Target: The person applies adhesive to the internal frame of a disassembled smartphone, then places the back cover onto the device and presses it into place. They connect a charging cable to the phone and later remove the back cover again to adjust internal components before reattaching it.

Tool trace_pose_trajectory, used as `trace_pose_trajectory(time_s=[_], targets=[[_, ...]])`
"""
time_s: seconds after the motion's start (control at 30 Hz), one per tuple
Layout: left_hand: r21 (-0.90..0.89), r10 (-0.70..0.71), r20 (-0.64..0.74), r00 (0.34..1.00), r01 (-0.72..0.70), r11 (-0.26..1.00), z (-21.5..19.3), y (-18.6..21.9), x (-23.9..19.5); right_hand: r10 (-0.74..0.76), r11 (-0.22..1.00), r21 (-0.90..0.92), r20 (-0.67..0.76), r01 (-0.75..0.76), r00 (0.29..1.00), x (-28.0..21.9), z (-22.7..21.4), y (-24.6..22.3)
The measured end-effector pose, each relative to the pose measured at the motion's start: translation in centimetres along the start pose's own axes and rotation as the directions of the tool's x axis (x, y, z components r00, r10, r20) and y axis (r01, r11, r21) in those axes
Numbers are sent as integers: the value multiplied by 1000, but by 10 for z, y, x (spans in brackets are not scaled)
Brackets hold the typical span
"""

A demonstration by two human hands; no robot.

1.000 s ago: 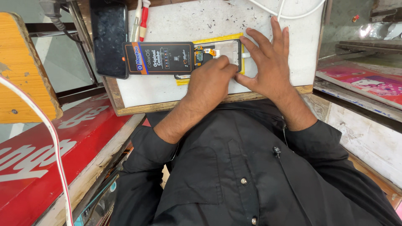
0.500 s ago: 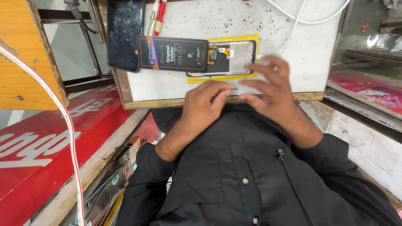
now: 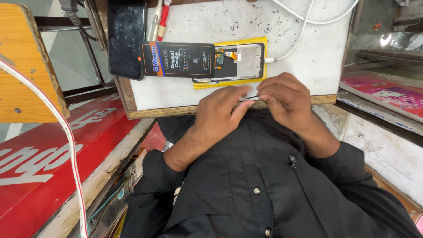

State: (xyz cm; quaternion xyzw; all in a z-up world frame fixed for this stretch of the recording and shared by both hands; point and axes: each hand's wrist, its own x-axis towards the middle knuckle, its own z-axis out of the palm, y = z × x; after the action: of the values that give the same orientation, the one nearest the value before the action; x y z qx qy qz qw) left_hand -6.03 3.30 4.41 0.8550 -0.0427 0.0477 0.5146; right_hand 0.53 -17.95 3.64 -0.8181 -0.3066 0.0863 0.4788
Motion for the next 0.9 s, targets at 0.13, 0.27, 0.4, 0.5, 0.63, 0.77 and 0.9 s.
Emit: trace_pose_trajectory(time_s=[0.13,0.27,0.4,0.5,0.63,0.77,0.9], targets=[[16,-53,3,999,53,998,10,-3,-1,13,999,50,-75,-10,997,-7,3,7],[-272,-284,73,956,293,917,16,-18,-3,174,950,301,-307,-78,936,-13,-2,25],[-695,-342,399,851,524,493,25,-31,-2,217,890,426,-83,-162,972,-14,-5,32],[-726,-216,555,803,595,345,31,-34,0,219,762,595,132,-254,967,-11,-2,27],[-746,-204,572,794,608,271,32,-32,1,193,752,616,134,-234,972,-6,2,23],[-650,-350,289,891,451,611,33,-26,-1,250,821,505,99,-265,963,-11,3,26],[-613,-347,113,931,340,713,33,-20,-2,409,599,720,101,-350,907,-16,16,28]])
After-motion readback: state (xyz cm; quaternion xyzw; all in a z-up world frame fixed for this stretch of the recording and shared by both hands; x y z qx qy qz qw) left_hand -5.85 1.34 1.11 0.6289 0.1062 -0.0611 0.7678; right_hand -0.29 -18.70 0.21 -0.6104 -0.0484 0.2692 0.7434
